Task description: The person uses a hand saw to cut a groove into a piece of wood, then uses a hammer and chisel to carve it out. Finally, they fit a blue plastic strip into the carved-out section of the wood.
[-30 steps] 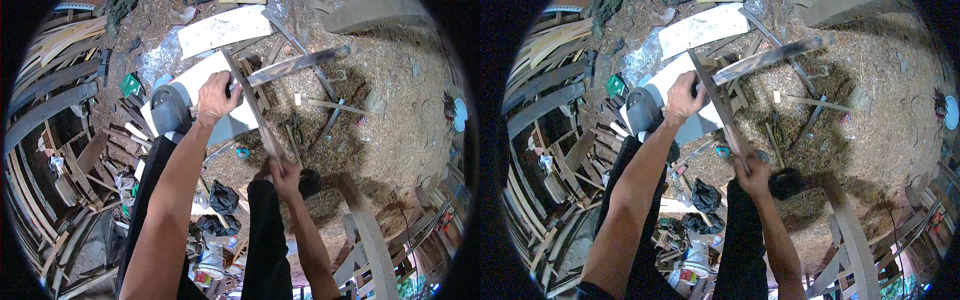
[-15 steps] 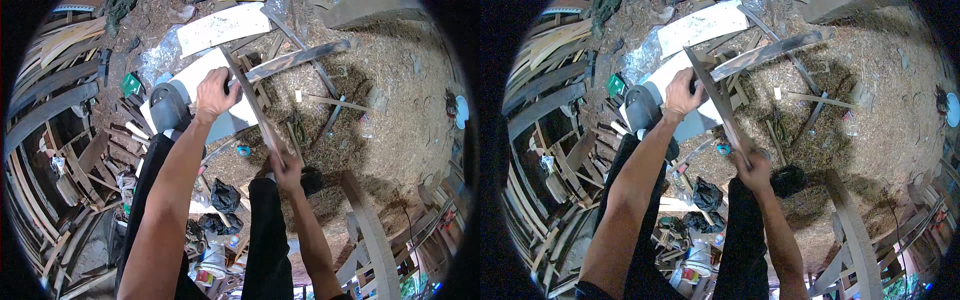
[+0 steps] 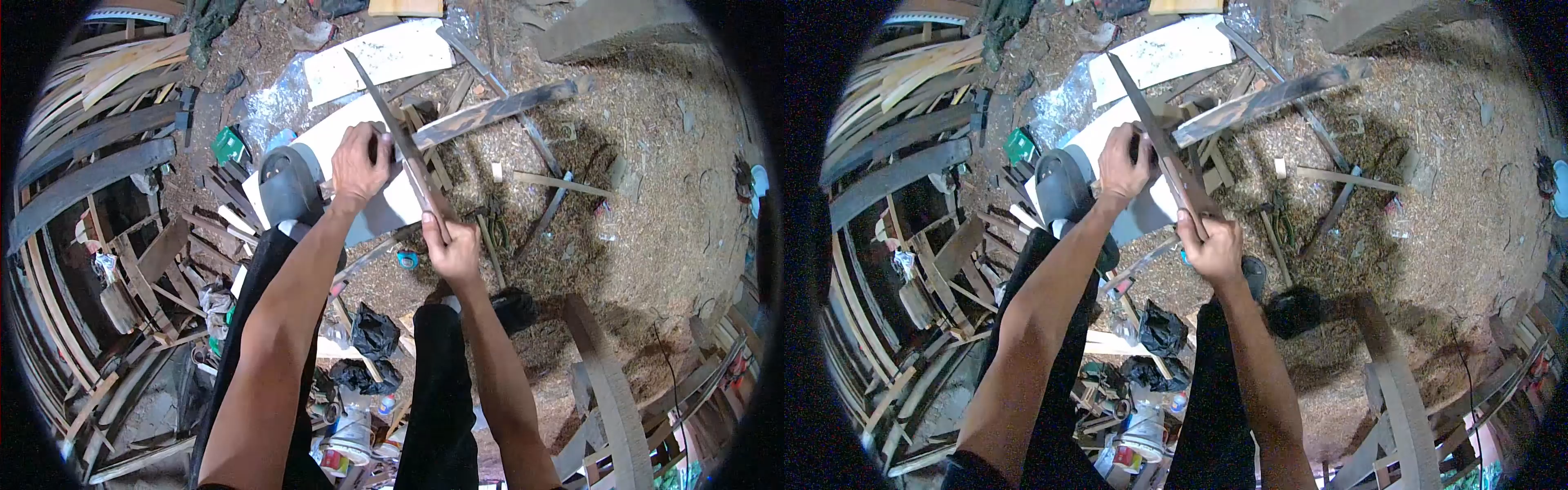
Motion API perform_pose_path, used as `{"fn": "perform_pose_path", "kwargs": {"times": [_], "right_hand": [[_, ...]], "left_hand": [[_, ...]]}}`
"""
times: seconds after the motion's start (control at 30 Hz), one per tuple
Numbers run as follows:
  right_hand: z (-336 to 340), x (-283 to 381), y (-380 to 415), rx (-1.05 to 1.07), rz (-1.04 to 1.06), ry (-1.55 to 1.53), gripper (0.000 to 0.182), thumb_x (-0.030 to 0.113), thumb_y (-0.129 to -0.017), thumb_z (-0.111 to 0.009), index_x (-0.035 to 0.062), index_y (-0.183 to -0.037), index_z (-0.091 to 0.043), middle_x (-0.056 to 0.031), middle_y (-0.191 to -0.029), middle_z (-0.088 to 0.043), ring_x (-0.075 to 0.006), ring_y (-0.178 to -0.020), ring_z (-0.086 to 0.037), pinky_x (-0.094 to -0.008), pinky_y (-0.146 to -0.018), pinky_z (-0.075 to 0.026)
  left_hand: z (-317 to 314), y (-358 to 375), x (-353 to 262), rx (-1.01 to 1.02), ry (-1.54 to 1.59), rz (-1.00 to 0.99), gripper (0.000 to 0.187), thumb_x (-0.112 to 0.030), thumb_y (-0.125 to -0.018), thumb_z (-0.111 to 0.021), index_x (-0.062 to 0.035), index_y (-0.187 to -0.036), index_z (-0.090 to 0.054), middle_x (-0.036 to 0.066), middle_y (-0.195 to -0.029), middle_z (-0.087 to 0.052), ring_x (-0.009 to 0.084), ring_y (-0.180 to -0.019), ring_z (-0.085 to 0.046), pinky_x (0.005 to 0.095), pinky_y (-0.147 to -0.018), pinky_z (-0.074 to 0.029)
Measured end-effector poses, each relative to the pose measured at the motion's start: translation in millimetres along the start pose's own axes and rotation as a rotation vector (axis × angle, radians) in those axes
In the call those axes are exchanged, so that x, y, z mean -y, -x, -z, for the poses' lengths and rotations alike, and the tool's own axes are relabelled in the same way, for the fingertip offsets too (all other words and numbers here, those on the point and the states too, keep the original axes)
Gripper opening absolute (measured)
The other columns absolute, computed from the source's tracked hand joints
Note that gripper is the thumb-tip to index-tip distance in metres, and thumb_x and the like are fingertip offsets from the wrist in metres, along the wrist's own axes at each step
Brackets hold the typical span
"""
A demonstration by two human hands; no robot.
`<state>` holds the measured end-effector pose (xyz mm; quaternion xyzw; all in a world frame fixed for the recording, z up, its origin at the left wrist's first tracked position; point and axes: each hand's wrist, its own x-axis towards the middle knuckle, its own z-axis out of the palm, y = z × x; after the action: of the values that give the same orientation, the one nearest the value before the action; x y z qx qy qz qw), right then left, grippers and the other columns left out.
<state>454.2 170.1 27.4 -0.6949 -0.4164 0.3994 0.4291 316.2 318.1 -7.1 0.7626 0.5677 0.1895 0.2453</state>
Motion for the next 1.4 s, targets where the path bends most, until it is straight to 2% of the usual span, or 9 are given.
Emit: {"fn": "perform_pose_path", "kwargs": {"times": [0.1,0.23,0.3,0.33,0.47,0.63,0.9,1.07,1.4], "right_hand": [[5,5,-2,0.042,-0.028,-0.01,0.048,0.026,-0.093,-0.063,-0.0031,-0.057,-0.052,-0.0074,-0.045,-0.04,-0.0118,-0.042,-0.039,-0.0357,-0.043,-0.033],[6,5,-2,0.058,-0.038,-0.029,0.048,0.026,-0.094,-0.063,-0.0029,-0.057,-0.051,-0.0066,-0.045,-0.039,-0.0114,-0.043,-0.037,-0.0356,-0.043,-0.032],[9,8,-2,0.099,-0.08,0.04,0.041,0.03,-0.09,-0.065,-0.0002,-0.062,-0.062,-0.0179,-0.05,-0.051,-0.0314,-0.041,-0.051,-0.0407,-0.045,-0.039],[9,9,1,0.107,-0.085,0.038,0.041,0.03,-0.09,-0.065,-0.0002,-0.062,-0.062,-0.0179,-0.05,-0.051,-0.0314,-0.041,-0.051,-0.0407,-0.045,-0.039],[23,5,39,0.094,-0.243,0.001,0.039,0.024,-0.089,-0.067,-0.0017,-0.062,-0.059,-0.0175,-0.052,-0.052,-0.0303,-0.042,-0.051,-0.0392,-0.045,-0.04],[52,-3,89,0.116,-0.149,0.103,0.027,0.021,-0.087,-0.066,-0.001,-0.072,-0.064,-0.018,-0.06,-0.055,-0.0281,-0.048,-0.056,-0.0378,-0.047,-0.041],[16,12,0,0.144,-0.195,0.096,0.031,0.022,-0.089,-0.067,-0.0018,-0.07,-0.066,-0.0183,-0.057,-0.057,-0.0278,-0.048,-0.059,-0.0369,-0.049,-0.043],[59,-41,109,0.091,-0.157,0.006,0.027,0.014,-0.085,-0.066,0.0007,-0.062,-0.062,-0.0156,-0.053,-0.055,-0.0293,-0.045,-0.055,-0.0383,-0.048,-0.042],[10,-15,4,0.052,-0.078,0.005,0.033,0.025,-0.087,-0.069,-0.001,-0.067,-0.063,-0.0175,-0.055,-0.054,-0.0279,-0.045,-0.055,-0.0391,-0.048,-0.041]], "left_hand": [[-12,-14,-2,-0.239,-0.146,0.14,0.024,-0.025,-0.09,-0.054,-0.003,-0.098,-0.058,0.015,-0.098,-0.057,0.0348,-0.101,-0.052,0.0497,-0.091,-0.038],[-30,-17,-11,-0.313,-0.164,0.289,0.045,-0.026,-0.09,-0.051,0.0026,-0.125,-0.048,0.02,-0.138,-0.044,0.0364,-0.133,-0.036,0.0483,-0.113,-0.023],[-37,-20,-9,-0.314,-0.203,0.345,0.049,-0.027,-0.091,-0.049,0.003,-0.128,-0.046,0.02,-0.141,-0.041,0.0362,-0.137,-0.03,0.0491,-0.115,-0.019],[-38,-20,-6,-0.31,-0.247,0.393,0.053,-0.029,-0.091,-0.048,0.0033,-0.132,-0.044,0.019,-0.144,-0.039,0.036,-0.142,-0.025,0.0499,-0.117,-0.015],[-30,-22,-14,-0.179,-0.224,0.48,0.061,-0.03,-0.089,-0.044,0.0024,-0.141,-0.037,0.019,-0.148,-0.035,0.0341,-0.145,-0.021,0.054,-0.117,-0.012],[-34,-22,-7,-0.194,-0.283,0.445,0.067,-0.028,-0.084,-0.048,0.0023,-0.142,-0.036,0.02,-0.147,-0.036,0.0339,-0.144,-0.022,0.0542,-0.117,-0.013],[-32,-21,-7,-0.161,-0.275,0.437,0.072,-0.028,-0.079,-0.05,0.0022,-0.142,-0.036,0.021,-0.149,-0.034,0.0326,-0.144,-0.023,0.0536,-0.117,-0.012],[-36,-20,-5,-0.192,-0.306,0.427,0.068,-0.028,-0.082,-0.049,-0.0004,-0.142,-0.036,0.02,-0.147,-0.037,0.0339,-0.143,-0.024,0.052,-0.117,-0.015],[-32,-19,-6,-0.158,-0.291,0.417,0.07,-0.026,-0.08,-0.048,0.0049,-0.142,-0.036,0.023,-0.147,-0.036,0.0344,-0.143,-0.024,0.0529,-0.117,-0.013]]}}
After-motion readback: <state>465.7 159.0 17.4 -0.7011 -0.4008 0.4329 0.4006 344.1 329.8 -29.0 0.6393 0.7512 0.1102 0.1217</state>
